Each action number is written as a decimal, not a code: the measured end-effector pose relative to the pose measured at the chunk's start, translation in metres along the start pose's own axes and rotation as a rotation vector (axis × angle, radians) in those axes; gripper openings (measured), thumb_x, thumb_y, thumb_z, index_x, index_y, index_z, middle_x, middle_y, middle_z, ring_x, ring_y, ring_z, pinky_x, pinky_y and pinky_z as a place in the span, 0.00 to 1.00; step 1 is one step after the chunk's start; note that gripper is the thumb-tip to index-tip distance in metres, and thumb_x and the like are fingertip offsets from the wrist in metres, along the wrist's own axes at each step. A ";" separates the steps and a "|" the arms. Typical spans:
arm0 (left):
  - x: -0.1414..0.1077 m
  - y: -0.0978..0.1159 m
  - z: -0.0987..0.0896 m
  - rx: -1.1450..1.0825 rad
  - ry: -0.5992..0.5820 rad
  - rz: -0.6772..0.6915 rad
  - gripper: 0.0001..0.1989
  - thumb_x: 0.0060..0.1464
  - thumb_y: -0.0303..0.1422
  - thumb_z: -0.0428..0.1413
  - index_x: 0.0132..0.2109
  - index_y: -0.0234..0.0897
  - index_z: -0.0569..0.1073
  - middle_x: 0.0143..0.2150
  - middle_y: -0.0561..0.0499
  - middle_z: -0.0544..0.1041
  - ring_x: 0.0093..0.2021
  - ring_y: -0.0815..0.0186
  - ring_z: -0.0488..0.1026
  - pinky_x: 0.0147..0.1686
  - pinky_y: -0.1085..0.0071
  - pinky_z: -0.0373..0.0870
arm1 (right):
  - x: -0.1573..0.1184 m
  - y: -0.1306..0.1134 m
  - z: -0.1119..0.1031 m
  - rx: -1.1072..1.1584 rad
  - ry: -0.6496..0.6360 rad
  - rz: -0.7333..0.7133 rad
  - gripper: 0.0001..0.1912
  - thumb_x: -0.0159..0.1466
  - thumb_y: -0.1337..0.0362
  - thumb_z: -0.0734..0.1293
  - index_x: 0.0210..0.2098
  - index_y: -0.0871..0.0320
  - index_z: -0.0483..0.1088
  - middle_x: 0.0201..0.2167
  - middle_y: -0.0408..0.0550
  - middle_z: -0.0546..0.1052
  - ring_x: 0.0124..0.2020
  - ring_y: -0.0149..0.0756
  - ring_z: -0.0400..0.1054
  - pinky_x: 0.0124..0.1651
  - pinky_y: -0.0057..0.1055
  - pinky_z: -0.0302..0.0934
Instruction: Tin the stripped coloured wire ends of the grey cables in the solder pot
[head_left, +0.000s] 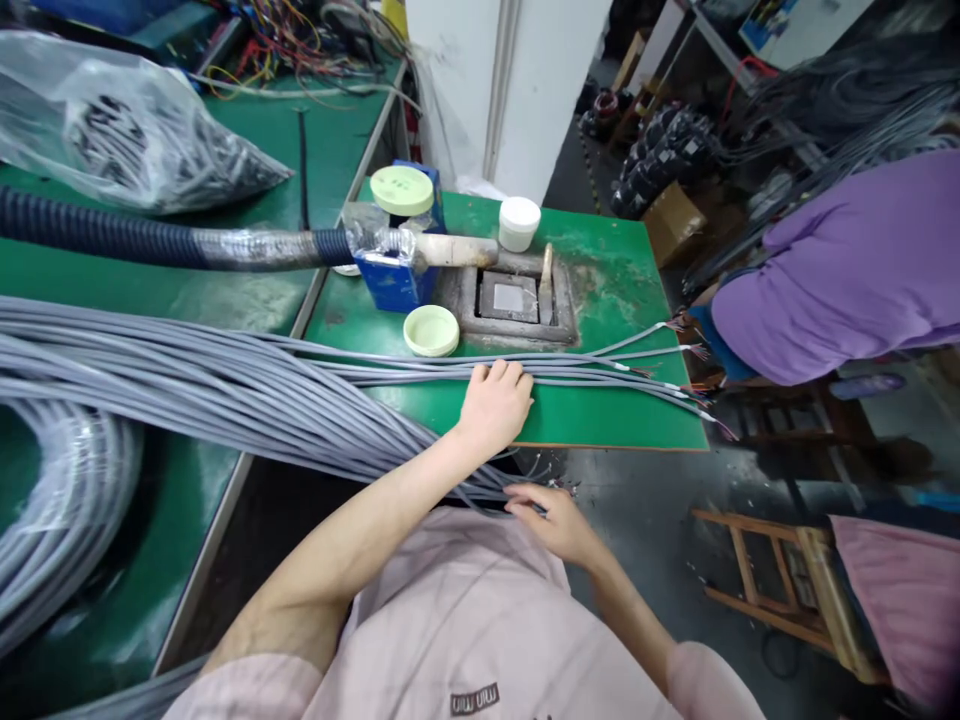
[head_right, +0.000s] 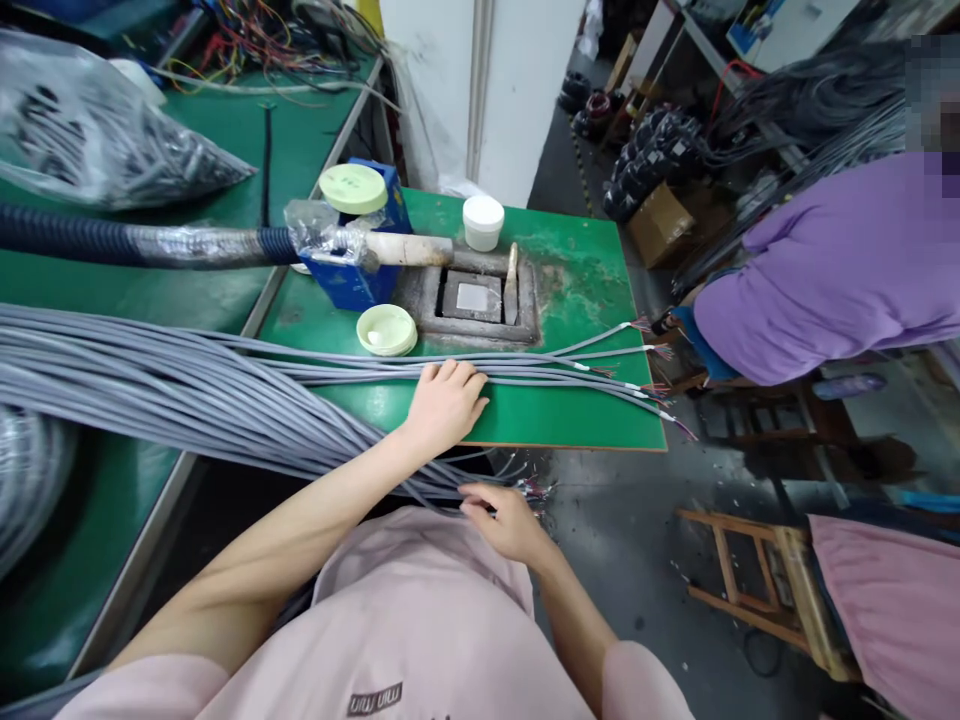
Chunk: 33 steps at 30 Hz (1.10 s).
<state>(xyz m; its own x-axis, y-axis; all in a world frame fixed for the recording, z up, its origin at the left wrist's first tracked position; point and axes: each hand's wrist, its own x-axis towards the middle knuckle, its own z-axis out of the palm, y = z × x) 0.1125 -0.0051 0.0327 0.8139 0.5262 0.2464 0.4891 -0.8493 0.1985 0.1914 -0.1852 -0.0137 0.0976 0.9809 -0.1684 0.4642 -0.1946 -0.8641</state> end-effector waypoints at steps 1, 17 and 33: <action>0.003 0.002 0.001 0.009 -0.008 -0.013 0.11 0.58 0.34 0.53 0.46 0.33 0.72 0.45 0.41 0.73 0.48 0.53 0.65 0.43 0.58 0.58 | 0.000 -0.001 0.000 0.017 -0.009 -0.002 0.12 0.63 0.64 0.64 0.44 0.57 0.75 0.36 0.49 0.82 0.37 0.37 0.77 0.42 0.33 0.70; -0.037 0.008 -0.027 -0.309 0.002 0.107 0.13 0.65 0.36 0.45 0.47 0.38 0.71 0.39 0.48 0.73 0.41 0.61 0.66 0.38 0.65 0.56 | 0.020 -0.010 -0.046 0.863 0.471 0.084 0.23 0.62 0.51 0.64 0.53 0.54 0.64 0.39 0.53 0.80 0.25 0.35 0.74 0.20 0.29 0.64; -0.095 -0.006 -0.031 -1.715 0.129 -0.607 0.13 0.48 0.40 0.64 0.37 0.35 0.81 0.32 0.50 0.77 0.31 0.70 0.70 0.35 0.73 0.67 | 0.024 -0.074 -0.015 0.056 -0.210 0.034 0.15 0.68 0.59 0.55 0.41 0.58 0.70 0.13 0.35 0.62 0.15 0.27 0.55 0.22 0.25 0.49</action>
<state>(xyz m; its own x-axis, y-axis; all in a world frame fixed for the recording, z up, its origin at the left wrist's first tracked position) 0.0223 -0.0485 0.0378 0.5989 0.7813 -0.1758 -0.2202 0.3716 0.9019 0.1727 -0.1475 0.0531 -0.0760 0.9547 -0.2878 0.4140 -0.2323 -0.8801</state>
